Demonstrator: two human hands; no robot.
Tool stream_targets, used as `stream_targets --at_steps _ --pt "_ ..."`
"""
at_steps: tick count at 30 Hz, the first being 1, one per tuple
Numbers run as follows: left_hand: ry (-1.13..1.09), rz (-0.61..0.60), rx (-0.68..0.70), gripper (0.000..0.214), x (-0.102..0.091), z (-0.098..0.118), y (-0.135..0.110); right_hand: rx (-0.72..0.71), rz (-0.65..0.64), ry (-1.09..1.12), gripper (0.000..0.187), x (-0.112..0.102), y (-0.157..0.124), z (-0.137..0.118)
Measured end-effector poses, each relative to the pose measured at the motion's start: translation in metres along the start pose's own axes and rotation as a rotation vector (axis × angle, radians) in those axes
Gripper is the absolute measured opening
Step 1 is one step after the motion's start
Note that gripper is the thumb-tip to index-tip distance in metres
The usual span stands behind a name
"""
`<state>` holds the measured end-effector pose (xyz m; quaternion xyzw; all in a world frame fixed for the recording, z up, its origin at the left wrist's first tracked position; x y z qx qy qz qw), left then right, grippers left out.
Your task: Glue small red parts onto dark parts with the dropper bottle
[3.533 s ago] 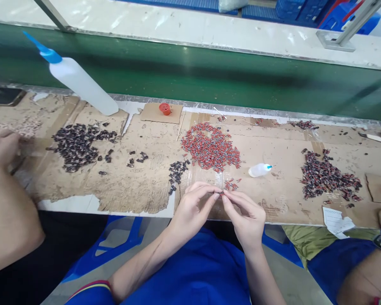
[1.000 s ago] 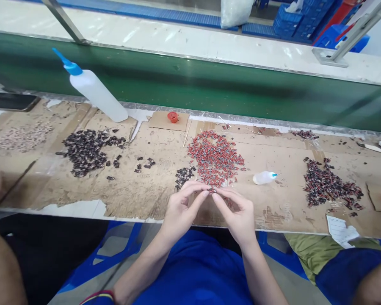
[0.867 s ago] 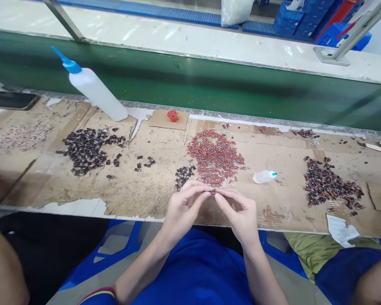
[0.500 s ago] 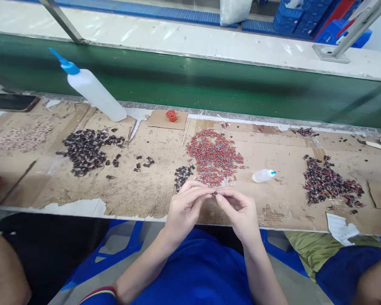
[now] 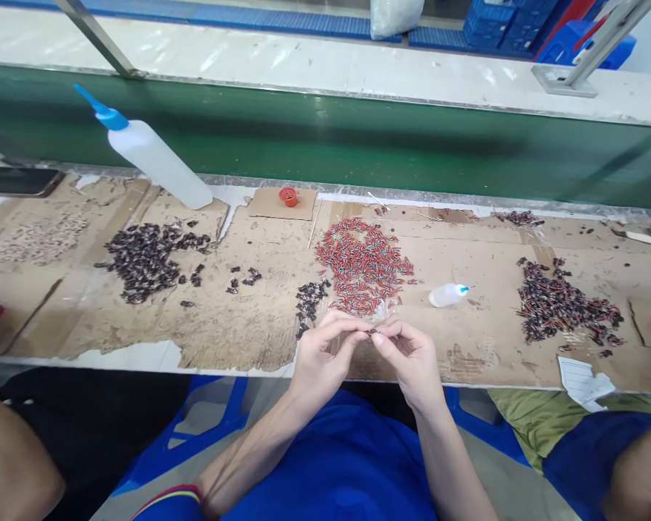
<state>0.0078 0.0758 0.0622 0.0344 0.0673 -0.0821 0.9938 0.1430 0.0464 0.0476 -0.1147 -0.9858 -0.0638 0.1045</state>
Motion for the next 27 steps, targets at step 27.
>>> stream_targets --at_steps 27 --pt "0.65 0.102 -0.041 0.016 -0.027 -0.038 0.026 -0.035 0.613 -0.85 0.043 -0.131 -0.018 -0.009"
Point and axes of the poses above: each hand's wrist, its own y-axis towards the middle knuckle, its own x-axis out of the palm, z = x × y, the point moved 5 cm from there along y, towards the middle knuckle, and after that the axes turned 11 degrees about -x, right-handed, at the moved point
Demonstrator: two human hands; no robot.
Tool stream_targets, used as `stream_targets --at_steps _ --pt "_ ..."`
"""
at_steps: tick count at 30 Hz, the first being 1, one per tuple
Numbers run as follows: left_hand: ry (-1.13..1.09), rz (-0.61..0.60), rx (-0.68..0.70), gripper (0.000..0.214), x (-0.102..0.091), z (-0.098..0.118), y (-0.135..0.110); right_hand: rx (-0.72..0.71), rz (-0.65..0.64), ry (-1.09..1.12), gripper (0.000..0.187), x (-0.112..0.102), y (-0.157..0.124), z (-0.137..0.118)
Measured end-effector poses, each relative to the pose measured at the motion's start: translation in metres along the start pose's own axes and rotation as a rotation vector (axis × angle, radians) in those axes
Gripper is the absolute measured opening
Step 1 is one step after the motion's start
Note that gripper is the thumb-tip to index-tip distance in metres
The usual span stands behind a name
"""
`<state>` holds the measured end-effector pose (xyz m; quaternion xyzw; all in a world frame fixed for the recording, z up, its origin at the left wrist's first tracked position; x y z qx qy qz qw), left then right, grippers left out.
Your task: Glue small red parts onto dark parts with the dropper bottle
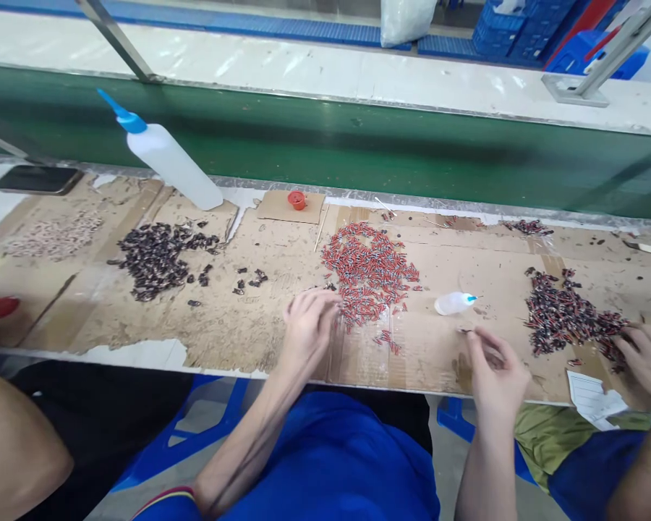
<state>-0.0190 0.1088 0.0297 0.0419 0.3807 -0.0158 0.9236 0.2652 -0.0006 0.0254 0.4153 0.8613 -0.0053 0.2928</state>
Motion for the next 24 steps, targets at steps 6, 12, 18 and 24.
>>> stream_targets --at_steps 6,12,18,24 --pt "0.104 0.102 0.137 0.021 0.002 -0.023 0.024 -0.358 -0.02 -0.181 0.06 0.025 0.021 -0.006" --pt "0.076 0.111 0.204 0.022 0.003 -0.028 0.03 -0.391 -0.1 -0.137 0.043 0.057 0.028 -0.01" --pt "-0.021 0.012 0.301 0.021 0.005 -0.011 -0.004 -0.206 -0.181 0.344 0.04 0.058 0.012 -0.005" --pt "-0.066 0.026 0.341 0.013 0.025 -0.001 -0.04 -0.077 -0.278 0.557 0.043 0.053 -0.004 0.001"
Point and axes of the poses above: each hand's wrist, its own y-axis towards the middle knuckle, its own x-axis out of the palm, z = x × y, the point moved 5 cm from there along y, towards the middle knuckle, and after that the axes turned 11 degrees about -x, right-handed, at the moved point
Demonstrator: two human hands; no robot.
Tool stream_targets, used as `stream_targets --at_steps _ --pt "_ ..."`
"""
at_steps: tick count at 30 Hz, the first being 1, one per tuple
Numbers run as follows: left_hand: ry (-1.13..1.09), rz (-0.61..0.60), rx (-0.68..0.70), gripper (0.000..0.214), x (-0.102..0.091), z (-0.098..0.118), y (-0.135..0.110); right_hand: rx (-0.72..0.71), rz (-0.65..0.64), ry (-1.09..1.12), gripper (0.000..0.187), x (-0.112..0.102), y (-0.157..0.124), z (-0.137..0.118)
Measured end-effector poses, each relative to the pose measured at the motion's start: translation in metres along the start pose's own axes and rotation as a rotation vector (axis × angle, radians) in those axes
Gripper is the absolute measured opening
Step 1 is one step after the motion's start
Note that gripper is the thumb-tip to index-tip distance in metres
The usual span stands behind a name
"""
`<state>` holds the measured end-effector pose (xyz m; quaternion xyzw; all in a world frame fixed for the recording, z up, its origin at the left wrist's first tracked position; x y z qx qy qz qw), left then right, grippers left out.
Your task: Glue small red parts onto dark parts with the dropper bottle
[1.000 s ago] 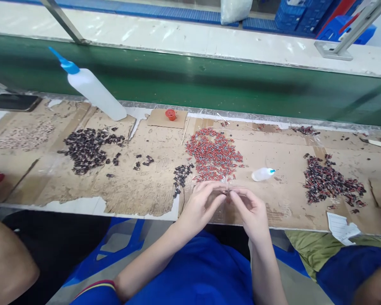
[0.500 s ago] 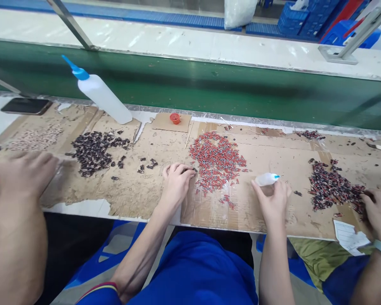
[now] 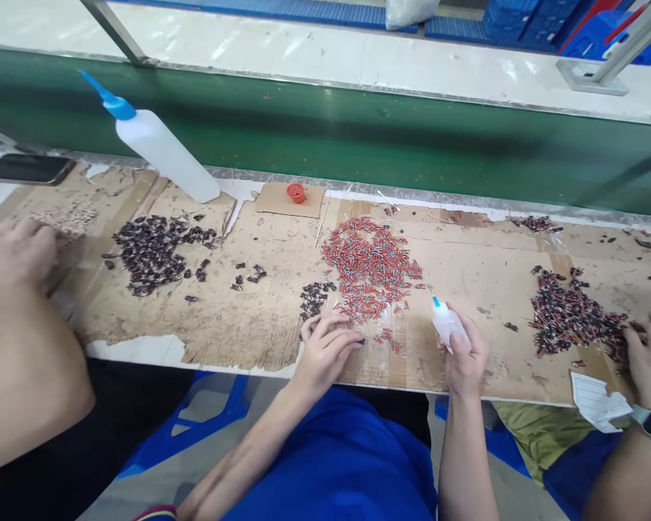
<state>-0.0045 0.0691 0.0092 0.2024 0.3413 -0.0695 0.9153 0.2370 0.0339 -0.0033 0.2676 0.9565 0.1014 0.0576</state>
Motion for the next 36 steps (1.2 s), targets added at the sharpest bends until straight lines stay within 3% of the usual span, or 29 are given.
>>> stream_targets --at_steps 4,8,16,26,36 --pt "-0.014 -0.005 -0.101 0.013 0.007 -0.003 0.002 0.063 0.136 0.114 0.031 0.0 -0.004 0.0" --pt "-0.018 -0.038 -0.151 0.014 0.011 -0.005 0.005 0.147 0.159 0.177 0.026 0.014 -0.01 0.003" --pt "-0.044 -0.036 -0.227 0.01 0.007 -0.007 0.002 0.135 0.058 -0.052 0.025 0.041 -0.021 -0.016" --pt "-0.038 -0.044 -0.321 0.009 0.006 -0.01 0.003 0.112 -0.034 -0.199 0.025 0.046 -0.022 -0.016" --pt "-0.049 -0.03 -0.29 0.011 0.006 -0.009 0.004 0.119 -0.034 -0.228 0.025 0.049 -0.022 -0.018"
Point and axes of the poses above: each hand's wrist, its own y-axis towards the middle knuckle, its own x-axis out of the palm, z = x × y, the point moved 5 cm from there along y, towards the middle knuckle, and after that the axes turned 11 degrees about -x, right-handed, at the moved point
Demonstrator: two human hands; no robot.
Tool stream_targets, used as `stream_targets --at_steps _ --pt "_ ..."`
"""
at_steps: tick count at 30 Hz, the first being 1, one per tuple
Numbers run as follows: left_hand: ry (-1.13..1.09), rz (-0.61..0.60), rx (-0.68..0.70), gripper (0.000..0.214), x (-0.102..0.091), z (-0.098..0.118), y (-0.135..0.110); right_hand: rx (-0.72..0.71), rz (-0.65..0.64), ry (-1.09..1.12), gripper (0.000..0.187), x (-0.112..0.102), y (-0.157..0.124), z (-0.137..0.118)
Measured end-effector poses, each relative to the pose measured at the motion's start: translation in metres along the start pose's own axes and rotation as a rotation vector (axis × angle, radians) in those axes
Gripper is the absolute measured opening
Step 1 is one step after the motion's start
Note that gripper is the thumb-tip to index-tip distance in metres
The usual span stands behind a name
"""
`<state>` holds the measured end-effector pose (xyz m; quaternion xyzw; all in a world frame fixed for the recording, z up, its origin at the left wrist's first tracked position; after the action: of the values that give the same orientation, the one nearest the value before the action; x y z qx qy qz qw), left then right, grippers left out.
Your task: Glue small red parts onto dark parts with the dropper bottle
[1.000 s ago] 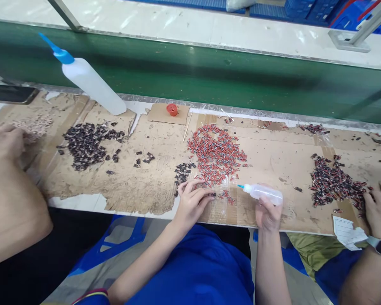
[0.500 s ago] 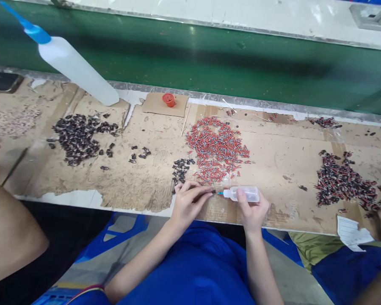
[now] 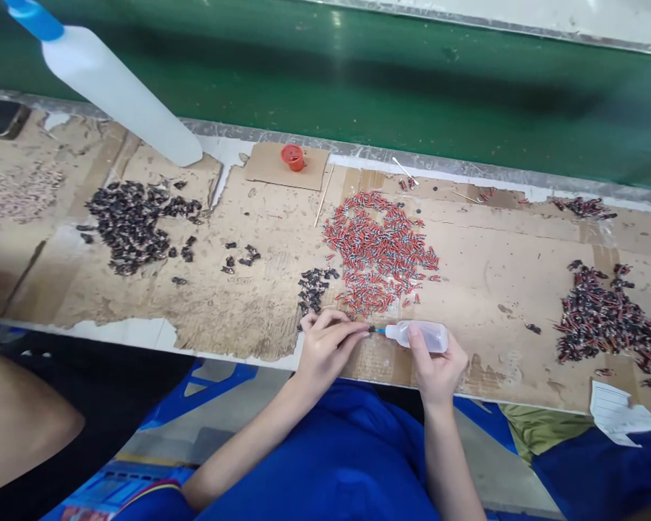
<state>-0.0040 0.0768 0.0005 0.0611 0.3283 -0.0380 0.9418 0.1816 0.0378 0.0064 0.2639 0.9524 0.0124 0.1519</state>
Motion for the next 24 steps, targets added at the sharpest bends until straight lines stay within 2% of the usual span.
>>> stream_targets --at_steps 6,11,18,24 --pt "0.02 -0.006 0.01 0.009 0.0003 0.0005 -0.0002 0.021 0.06 0.006 0.025 -0.003 0.0001 -0.002" --pt "0.045 0.009 0.059 0.008 0.0006 0.0025 0.0 0.014 0.031 0.06 0.023 -0.0021 0.001 -0.0013" --pt "0.043 0.043 0.113 0.009 0.0 0.0087 -0.0006 -0.044 -0.014 0.008 0.023 -0.0024 0.0034 0.0004" --pt "0.061 0.058 0.119 0.012 0.0004 0.0098 -0.0005 -0.075 0.031 -0.006 0.022 -0.0052 0.0022 0.001"
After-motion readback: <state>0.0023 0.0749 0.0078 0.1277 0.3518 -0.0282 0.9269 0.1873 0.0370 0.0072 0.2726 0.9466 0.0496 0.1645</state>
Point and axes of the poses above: each hand's wrist, its own y-axis towards the middle knuckle, its own x-axis out of the palm, z = x × y, the point moved 5 cm from there along y, towards the middle knuckle, and after that the axes turned 11 degrees about -x, right-handed, at the moved point
